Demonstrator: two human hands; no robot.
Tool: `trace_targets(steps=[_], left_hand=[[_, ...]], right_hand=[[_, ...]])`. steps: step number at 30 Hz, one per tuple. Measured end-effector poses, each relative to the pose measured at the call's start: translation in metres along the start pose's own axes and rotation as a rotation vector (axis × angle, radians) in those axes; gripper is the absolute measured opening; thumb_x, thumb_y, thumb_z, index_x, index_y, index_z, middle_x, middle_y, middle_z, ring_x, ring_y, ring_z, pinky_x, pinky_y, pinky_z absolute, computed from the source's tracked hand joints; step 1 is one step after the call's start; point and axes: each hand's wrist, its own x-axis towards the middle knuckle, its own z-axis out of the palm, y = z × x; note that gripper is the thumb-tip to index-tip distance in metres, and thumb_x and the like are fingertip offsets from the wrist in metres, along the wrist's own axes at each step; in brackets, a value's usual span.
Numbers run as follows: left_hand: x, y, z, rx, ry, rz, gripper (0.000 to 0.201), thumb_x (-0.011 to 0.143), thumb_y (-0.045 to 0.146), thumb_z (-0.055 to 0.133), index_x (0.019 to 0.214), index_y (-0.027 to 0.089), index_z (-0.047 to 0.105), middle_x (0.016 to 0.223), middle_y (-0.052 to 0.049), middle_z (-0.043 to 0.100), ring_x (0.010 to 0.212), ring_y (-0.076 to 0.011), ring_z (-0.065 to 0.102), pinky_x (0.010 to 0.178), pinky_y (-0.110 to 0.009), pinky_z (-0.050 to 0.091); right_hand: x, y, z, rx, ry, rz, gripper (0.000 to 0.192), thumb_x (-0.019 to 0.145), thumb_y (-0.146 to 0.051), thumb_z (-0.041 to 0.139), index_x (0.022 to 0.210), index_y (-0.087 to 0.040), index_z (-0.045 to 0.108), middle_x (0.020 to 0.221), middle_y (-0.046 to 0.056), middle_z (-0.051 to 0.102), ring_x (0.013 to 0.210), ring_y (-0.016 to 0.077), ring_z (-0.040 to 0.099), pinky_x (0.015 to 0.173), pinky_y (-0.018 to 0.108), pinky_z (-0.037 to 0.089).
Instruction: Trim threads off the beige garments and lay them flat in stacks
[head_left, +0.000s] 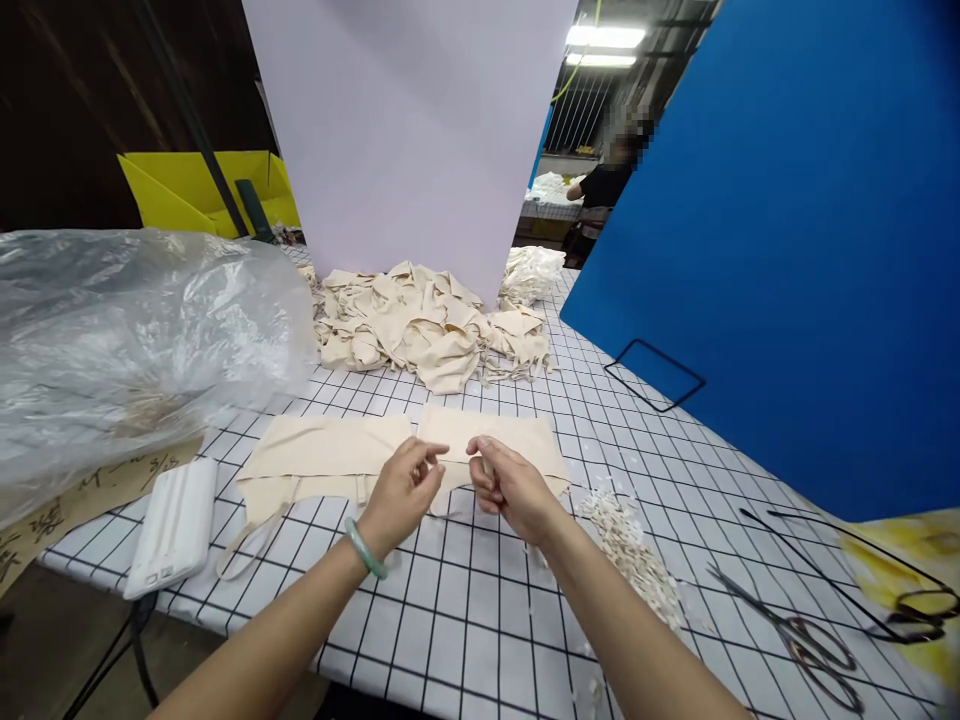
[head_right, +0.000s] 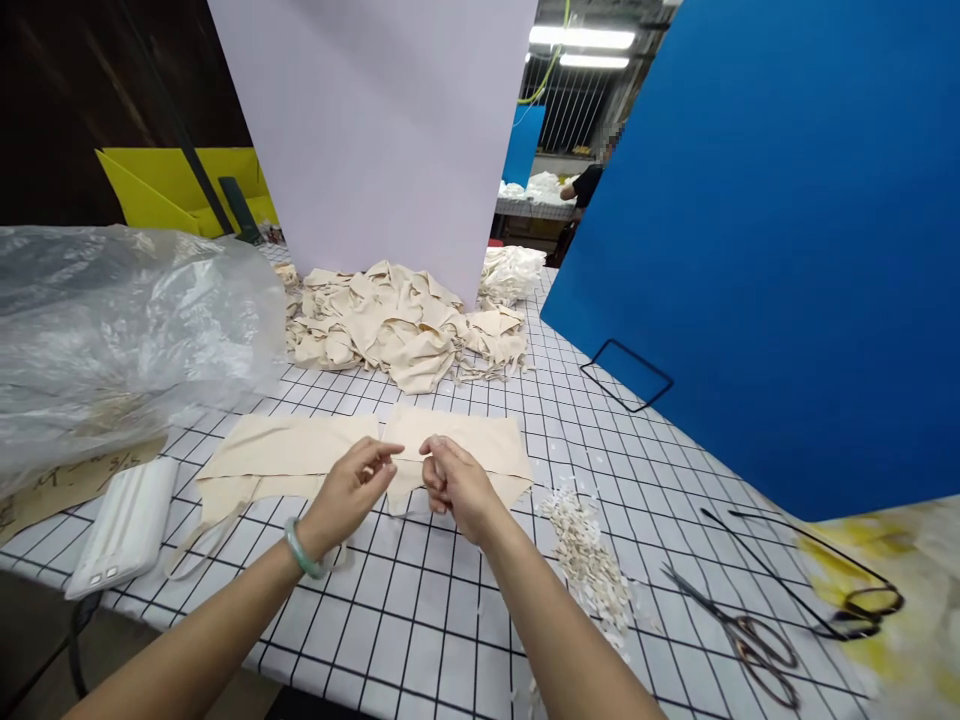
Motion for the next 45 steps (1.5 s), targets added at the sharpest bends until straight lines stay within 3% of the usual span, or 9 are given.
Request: trace_targets(steps=[3,7,13,17,21,25,32,40,45], left_hand=[[0.007,0.014,-0.001,-0.067,-0.007,0.096,0.016,0.087,0.026,0.056,0.096,0.018,0.067,0.096,-0.005,0.060,0.077,-0.0142,0.056,0.067,-0.027,0.049],[0.005,0.014,0.003,-0.067,-0.073,0.109,0.008,0.084,0.022,0.059,0.081,0.017,0.065,0.087,-0.003,0.059,0.071,-0.0126,0.053,0.062,-0.025,0.046],[-0.003,0.005,0.004,-0.113,-0.131,-0.024,0.010,0.080,0.023,0.060,0.072,0.017,0.062,0.080,-0.002,0.058,0.071,-0.0134,0.051,0.062,-0.025,0.043],[-0.002,0.002,0.012,-0.182,-0.124,-0.065,0.011,0.079,0.021,0.059,0.069,0.017,0.057,0.074,0.000,0.056,0.067,-0.0126,0.050,0.061,-0.025,0.044],[0.019,-0.014,0.026,0.042,-0.129,0.124,0.008,0.083,0.015,0.054,0.080,0.017,0.061,0.087,-0.004,0.061,0.081,-0.0171,0.057,0.072,-0.030,0.049],[0.049,-0.039,0.037,0.358,-0.220,0.303,0.027,0.072,-0.003,0.053,0.088,0.016,0.064,0.098,-0.008,0.062,0.096,-0.0238,0.057,0.087,-0.040,0.050],[0.073,-0.061,0.044,0.324,-0.199,0.279,0.021,0.078,0.001,0.049,0.073,0.016,0.063,0.086,-0.007,0.060,0.081,-0.0181,0.059,0.076,-0.033,0.051],[0.078,-0.065,0.040,0.225,-0.245,0.239,0.019,0.067,0.003,0.060,0.079,0.018,0.063,0.092,-0.004,0.060,0.084,-0.0179,0.060,0.077,-0.032,0.052],[0.083,-0.066,0.040,0.173,-0.202,0.154,0.015,0.078,0.007,0.054,0.069,0.017,0.060,0.086,-0.004,0.061,0.077,-0.0160,0.059,0.071,-0.030,0.050]], right_hand=[[-0.012,0.006,0.014,0.019,-0.058,0.080,0.022,0.087,-0.042,0.048,0.083,-0.021,0.053,0.052,-0.008,0.038,0.045,0.0074,0.020,0.042,0.019,0.019],[-0.016,0.019,0.021,0.009,0.009,0.080,0.019,0.082,-0.035,0.048,0.070,-0.020,0.048,0.052,-0.007,0.040,0.046,0.0078,0.023,0.041,0.020,0.022],[-0.027,0.035,0.021,-0.216,0.033,0.027,0.032,0.087,-0.048,0.052,0.072,-0.021,0.046,0.055,-0.007,0.040,0.046,0.0077,0.027,0.041,0.021,0.023],[-0.034,0.046,0.017,-0.400,0.163,-0.124,0.038,0.089,-0.057,0.052,0.079,-0.021,0.053,0.058,-0.006,0.041,0.049,0.0087,0.033,0.043,0.020,0.027],[-0.020,0.041,-0.002,-0.291,0.310,-0.045,0.032,0.082,-0.050,0.064,0.077,-0.019,0.058,0.056,-0.006,0.047,0.044,0.0075,0.038,0.041,0.020,0.034],[0.002,0.028,-0.017,-0.125,0.342,0.147,0.016,0.082,-0.030,0.063,0.077,-0.015,0.062,0.060,0.000,0.060,0.047,0.0089,0.051,0.049,0.024,0.051],[0.022,0.031,-0.009,-0.093,0.330,0.249,0.012,0.082,-0.017,0.057,0.072,-0.013,0.062,0.058,0.004,0.064,0.045,0.0102,0.055,0.046,0.024,0.055],[0.042,0.027,-0.016,-0.053,0.384,0.234,0.014,0.085,-0.017,0.055,0.075,-0.011,0.063,0.059,0.005,0.064,0.046,0.0106,0.057,0.047,0.024,0.056],[0.043,0.023,-0.016,-0.067,0.407,0.207,0.012,0.085,-0.015,0.055,0.076,-0.012,0.063,0.058,0.004,0.063,0.044,0.0100,0.055,0.045,0.023,0.055]])
